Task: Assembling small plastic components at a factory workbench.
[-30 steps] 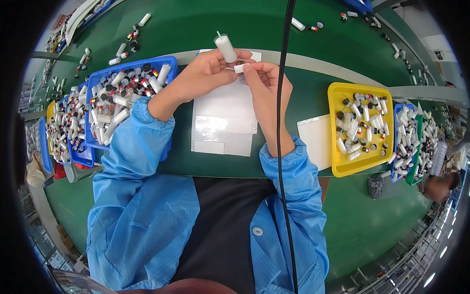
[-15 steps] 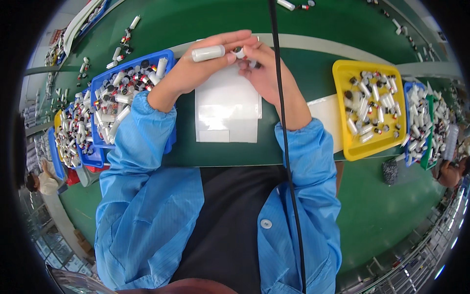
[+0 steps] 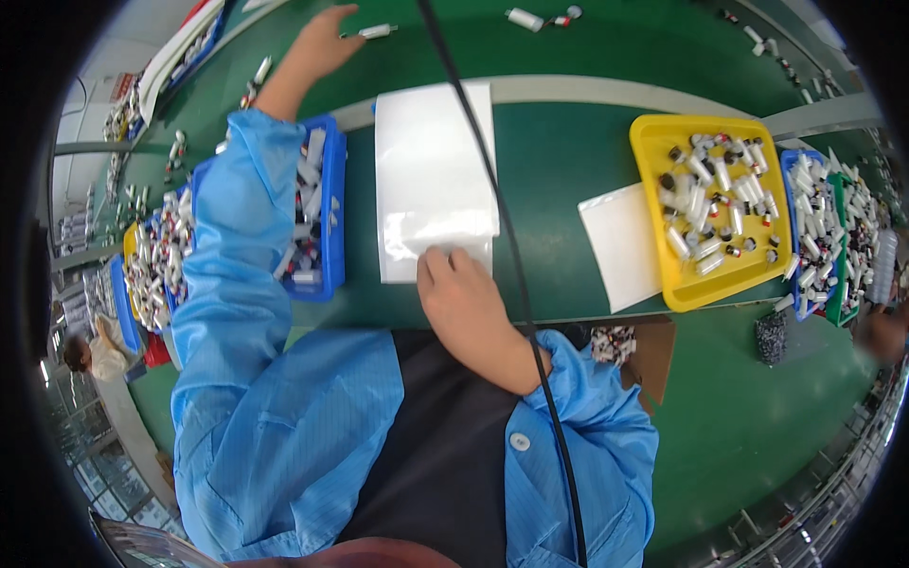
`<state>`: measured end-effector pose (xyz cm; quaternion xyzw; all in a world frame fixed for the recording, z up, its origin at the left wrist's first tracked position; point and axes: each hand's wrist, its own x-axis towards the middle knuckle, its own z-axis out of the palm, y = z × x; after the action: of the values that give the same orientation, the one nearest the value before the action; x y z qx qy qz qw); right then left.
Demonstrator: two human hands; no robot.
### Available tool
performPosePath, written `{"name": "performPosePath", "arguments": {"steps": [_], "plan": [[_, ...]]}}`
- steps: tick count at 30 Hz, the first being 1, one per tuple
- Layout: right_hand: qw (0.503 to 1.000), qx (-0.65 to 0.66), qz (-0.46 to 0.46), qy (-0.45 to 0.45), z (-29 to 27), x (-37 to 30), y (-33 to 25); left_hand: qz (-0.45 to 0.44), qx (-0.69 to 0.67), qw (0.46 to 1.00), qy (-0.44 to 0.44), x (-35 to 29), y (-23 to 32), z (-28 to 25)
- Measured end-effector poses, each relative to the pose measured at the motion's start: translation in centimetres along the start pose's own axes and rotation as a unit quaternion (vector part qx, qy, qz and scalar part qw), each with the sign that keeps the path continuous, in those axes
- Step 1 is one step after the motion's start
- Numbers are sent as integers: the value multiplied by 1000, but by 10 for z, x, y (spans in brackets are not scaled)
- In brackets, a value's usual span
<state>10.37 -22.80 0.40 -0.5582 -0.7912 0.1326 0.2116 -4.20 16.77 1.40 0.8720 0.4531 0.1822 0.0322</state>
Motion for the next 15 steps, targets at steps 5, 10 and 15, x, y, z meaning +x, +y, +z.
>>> {"name": "performPosePath", "arguments": {"steps": [5,10,15], "plan": [[999,-41,21,0,3,7,0,36,-238,969,-61,32,92,62],[999,-9,38,-22,5,19,6,36,-206,978,22,52,129,126],[999,24,36,31,3,8,3,74,-63,995,3,65,136,129]]}}
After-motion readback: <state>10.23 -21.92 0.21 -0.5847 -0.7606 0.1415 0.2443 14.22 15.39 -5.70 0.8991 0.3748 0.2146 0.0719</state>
